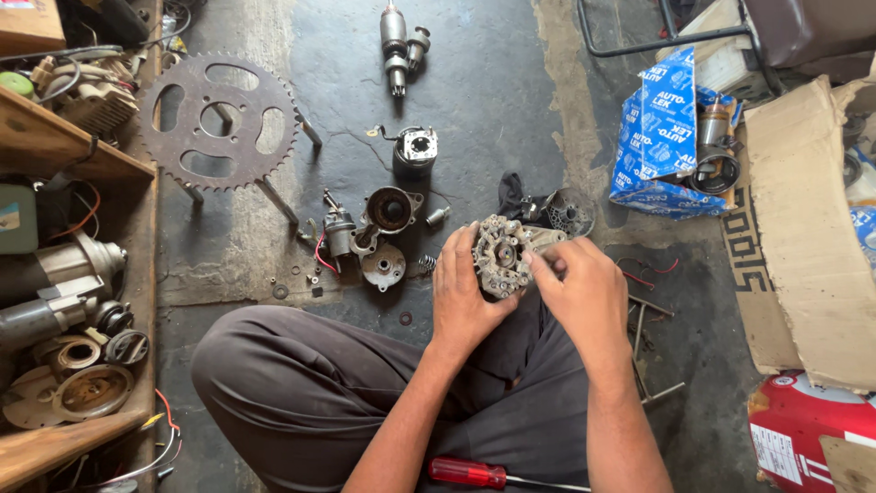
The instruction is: The person sits on the floor and works on a disassembled engine component, likely a stator or alternator. They use their hands to manipulate the part and a red-handled screwdriver to adjust or remove small components.
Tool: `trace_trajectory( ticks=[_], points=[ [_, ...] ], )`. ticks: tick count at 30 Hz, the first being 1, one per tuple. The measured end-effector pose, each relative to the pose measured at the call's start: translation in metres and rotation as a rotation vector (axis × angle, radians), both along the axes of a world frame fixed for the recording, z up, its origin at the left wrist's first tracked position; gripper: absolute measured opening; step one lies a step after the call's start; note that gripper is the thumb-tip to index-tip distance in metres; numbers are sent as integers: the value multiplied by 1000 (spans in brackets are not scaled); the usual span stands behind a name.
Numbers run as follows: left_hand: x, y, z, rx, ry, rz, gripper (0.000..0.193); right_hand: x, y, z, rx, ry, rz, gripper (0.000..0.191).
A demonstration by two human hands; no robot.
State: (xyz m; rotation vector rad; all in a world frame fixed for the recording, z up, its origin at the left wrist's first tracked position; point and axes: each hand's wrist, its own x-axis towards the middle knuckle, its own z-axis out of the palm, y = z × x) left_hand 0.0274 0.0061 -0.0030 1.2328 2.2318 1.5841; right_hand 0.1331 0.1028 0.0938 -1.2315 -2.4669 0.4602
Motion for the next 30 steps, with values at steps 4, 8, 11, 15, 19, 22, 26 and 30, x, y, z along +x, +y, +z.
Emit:
trace_trajectory(
  ticks=[4,8,11,15,19,22,26,30],
  points=[
    [0,1,0,7,8,-2,108,2,4,-6,-66,183,156,12],
    [1,1,1,6,-4,-2,107,2,5,-7,-150,237,197,20],
    [0,0,0,-1,8,1,107,0,3,-3,-170,258,222,22],
    [0,1,-1,0,2,2,107,0,-1,0,-166,244,126,29],
    [1,0,-1,2,1,-1,109,0,0,-3,11,25,29,22],
    [1,0,0,2,-7,-6,109,-1,3,-7,13,119,108,15],
    [1,0,1,2,-6,-2,109,0,7,-10,-98,211,164,13],
    [0,0,1,3,-2,-6,109,7,12,-16,-249,269,181,17]
  ],
)
